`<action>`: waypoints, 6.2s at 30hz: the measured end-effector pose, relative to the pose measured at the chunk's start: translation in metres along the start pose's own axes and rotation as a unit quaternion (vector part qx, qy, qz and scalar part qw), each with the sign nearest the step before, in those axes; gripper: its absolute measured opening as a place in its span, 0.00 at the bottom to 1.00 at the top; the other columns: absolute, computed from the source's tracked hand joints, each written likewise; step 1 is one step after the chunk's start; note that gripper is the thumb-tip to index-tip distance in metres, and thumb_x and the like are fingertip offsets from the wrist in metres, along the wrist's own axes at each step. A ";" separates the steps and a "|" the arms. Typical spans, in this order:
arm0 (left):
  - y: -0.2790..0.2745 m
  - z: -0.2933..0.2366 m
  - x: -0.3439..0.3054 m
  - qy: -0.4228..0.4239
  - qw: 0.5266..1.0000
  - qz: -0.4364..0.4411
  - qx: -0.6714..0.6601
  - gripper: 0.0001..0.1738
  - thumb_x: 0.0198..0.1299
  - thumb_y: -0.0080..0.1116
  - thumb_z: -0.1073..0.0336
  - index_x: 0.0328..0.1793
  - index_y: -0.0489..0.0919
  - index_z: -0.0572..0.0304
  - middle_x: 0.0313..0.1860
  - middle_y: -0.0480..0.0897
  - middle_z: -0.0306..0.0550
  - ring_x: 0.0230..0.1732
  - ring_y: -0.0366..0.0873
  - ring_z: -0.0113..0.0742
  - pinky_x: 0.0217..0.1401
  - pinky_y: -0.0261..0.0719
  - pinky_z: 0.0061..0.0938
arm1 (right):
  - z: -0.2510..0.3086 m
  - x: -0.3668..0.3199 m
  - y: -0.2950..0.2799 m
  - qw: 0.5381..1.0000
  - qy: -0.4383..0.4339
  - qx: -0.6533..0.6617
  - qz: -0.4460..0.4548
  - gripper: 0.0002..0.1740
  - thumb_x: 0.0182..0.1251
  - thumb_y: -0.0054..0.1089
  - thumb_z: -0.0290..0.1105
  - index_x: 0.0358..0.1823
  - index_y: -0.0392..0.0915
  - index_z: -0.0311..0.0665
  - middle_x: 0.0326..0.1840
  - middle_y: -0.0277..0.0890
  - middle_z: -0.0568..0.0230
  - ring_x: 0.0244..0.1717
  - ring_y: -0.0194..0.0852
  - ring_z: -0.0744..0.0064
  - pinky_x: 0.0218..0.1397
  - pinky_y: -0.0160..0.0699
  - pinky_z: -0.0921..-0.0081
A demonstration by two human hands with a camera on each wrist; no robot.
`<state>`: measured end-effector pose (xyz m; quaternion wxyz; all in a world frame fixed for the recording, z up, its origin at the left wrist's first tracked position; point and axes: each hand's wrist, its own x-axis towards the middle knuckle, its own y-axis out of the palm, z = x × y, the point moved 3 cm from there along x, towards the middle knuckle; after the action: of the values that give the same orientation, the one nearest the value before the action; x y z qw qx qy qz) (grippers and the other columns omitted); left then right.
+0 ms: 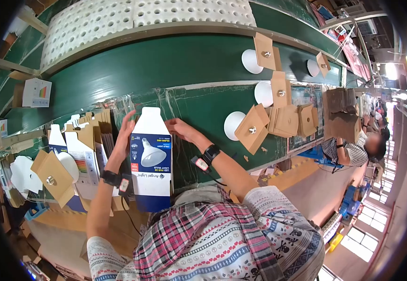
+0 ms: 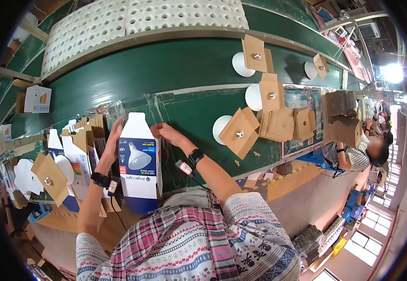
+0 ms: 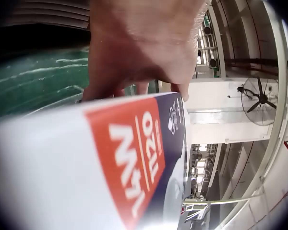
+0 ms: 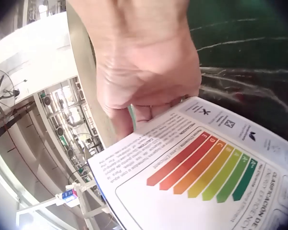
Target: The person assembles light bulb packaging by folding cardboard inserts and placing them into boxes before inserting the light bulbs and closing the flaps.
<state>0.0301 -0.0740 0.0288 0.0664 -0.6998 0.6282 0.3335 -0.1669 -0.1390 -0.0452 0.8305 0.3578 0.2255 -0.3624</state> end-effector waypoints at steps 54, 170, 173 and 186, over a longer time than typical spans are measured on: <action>0.004 0.046 -0.105 0.020 0.980 -0.096 0.170 0.33 0.65 0.48 0.56 0.70 0.58 0.69 0.56 0.72 0.47 0.53 0.71 0.30 0.59 0.67 0.22 | 0.014 -0.062 0.059 0.931 -0.170 -0.317 0.064 0.24 0.65 0.53 0.50 0.40 0.82 0.33 0.40 0.79 0.59 0.42 0.66 0.63 0.52 0.64 0.70; 0.013 -0.040 -0.153 0.228 0.946 -0.102 -0.206 0.45 0.64 0.55 0.61 0.76 0.37 0.59 0.75 0.46 0.60 0.72 0.54 0.44 0.70 0.56 0.35 | 0.196 -0.112 0.084 0.967 -0.249 -0.047 -0.033 0.17 0.70 0.50 0.32 0.57 0.70 0.36 0.53 0.75 0.63 0.54 0.73 0.69 0.60 0.71 0.67; 0.004 -0.054 -0.193 0.310 0.927 -0.190 -0.097 0.32 0.63 0.54 0.70 0.72 0.57 0.55 0.68 0.63 0.56 0.60 0.70 0.43 0.60 0.69 0.33 | 0.262 -0.102 0.148 0.866 -0.356 -0.347 -0.053 0.19 0.68 0.53 0.35 0.53 0.73 0.28 0.50 0.75 0.63 0.48 0.72 0.74 0.54 0.69 0.77; -0.142 -0.092 -0.236 0.259 0.743 -0.440 0.433 0.16 0.49 0.60 0.80 0.45 0.74 0.63 0.41 0.70 0.51 0.41 0.74 0.45 0.43 0.75 0.33 | 0.242 0.109 0.191 0.444 -0.515 -0.732 0.045 0.30 0.44 0.71 0.41 0.51 0.75 0.41 0.58 0.69 0.61 0.67 0.55 0.55 0.70 0.46 0.49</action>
<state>0.1992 0.1049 0.1835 0.3366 -0.8539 0.3203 -0.2344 0.0764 -0.2785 0.1230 0.7631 -0.6254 -0.0792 -0.1425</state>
